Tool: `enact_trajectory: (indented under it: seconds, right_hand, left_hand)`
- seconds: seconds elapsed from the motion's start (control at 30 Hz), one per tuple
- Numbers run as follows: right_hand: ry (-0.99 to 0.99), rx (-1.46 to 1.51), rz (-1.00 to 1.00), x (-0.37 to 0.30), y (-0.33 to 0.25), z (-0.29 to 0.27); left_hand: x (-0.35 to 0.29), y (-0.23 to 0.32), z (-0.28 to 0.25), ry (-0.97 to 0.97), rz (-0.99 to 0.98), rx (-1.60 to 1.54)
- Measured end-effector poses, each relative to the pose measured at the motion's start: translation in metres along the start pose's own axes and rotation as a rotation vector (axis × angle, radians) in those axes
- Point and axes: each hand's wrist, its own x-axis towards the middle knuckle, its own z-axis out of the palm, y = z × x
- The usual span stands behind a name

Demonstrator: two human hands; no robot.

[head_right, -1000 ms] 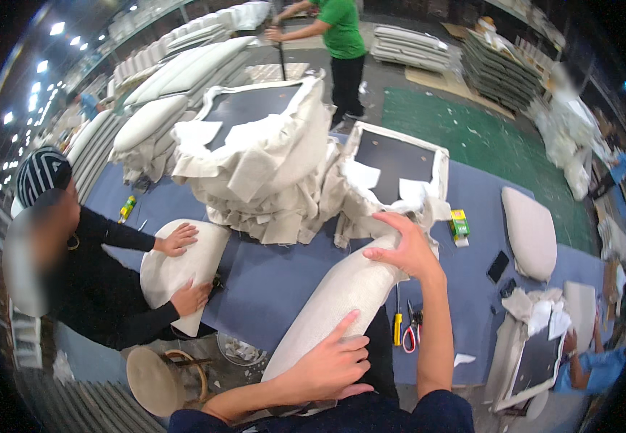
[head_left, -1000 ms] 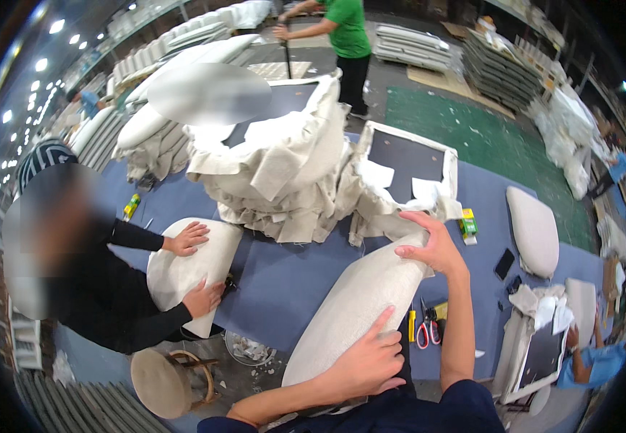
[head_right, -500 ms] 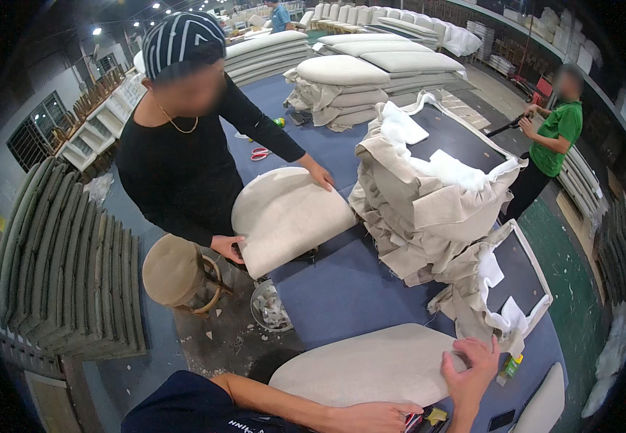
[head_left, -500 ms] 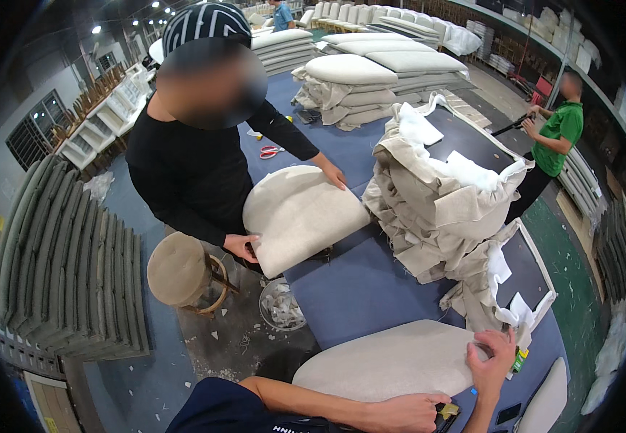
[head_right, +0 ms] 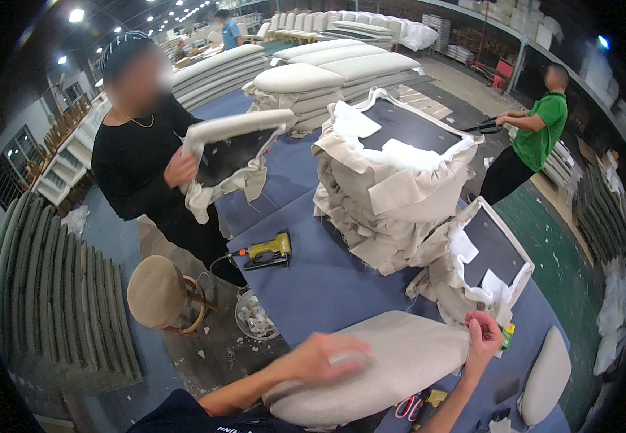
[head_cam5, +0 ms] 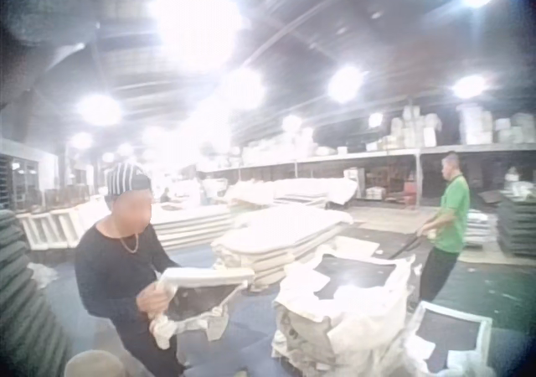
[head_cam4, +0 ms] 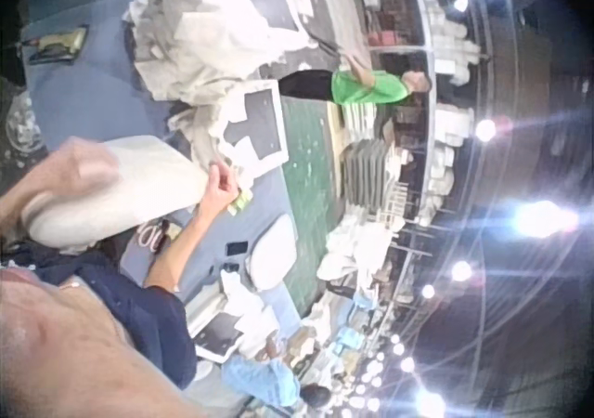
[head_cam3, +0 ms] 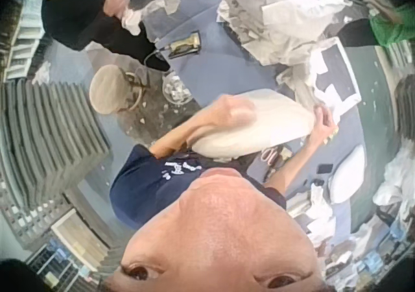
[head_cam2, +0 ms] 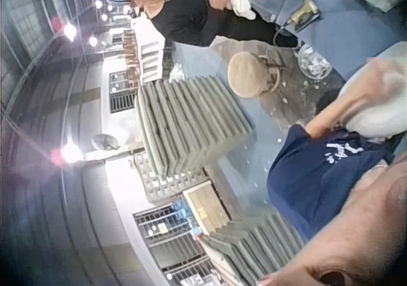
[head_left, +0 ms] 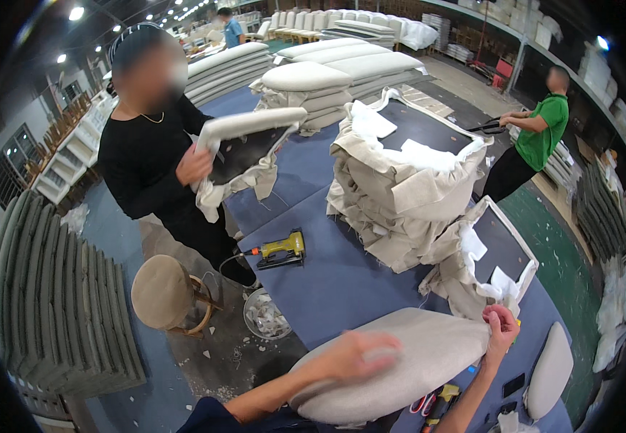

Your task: The person trims excess fabric from foam cushions using scissors and secures the fabric to the cushion frame with a staple gun. They repeat this process on multiple cushions, adjusting the fabric and removing excess material as needed.

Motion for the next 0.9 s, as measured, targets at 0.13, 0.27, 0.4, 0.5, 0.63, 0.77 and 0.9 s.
enact_trajectory:
  seconds: [0.13, 0.27, 0.4, 0.5, 0.63, 0.77, 0.9]
  right_hand:
    - [-0.029, 0.223, 0.06, -0.05, -0.011, 0.025]
    - [-0.042, 0.276, 0.054, -0.072, -0.017, 0.031]
    - [-0.031, 0.22, 0.071, -0.07, -0.008, 0.018]
    - [-0.055, 0.267, 0.085, -0.063, 0.004, 0.013]
    - [-0.004, 0.332, 0.121, -0.065, 0.011, 0.02]
    - [0.042, 0.357, 0.13, -0.076, -0.008, 0.026]
    - [0.064, 0.373, 0.142, -0.072, -0.027, 0.032]
  left_hand:
    - [-0.099, -0.137, -0.022, 0.141, -0.604, 0.235]
    - [-0.194, -0.249, 0.011, 0.034, -1.066, -0.176]
    - [-0.214, -0.244, 0.035, 0.152, -1.102, -0.965]
    - [-0.21, -0.258, 0.05, 0.211, -1.001, -1.331]
    - [-0.197, -0.276, 0.042, 0.149, -1.012, -1.362]
    - [-0.189, -0.267, 0.018, 0.165, -0.911, -1.295]
    - [-0.178, -0.245, -0.022, 0.265, -0.927, -1.118]
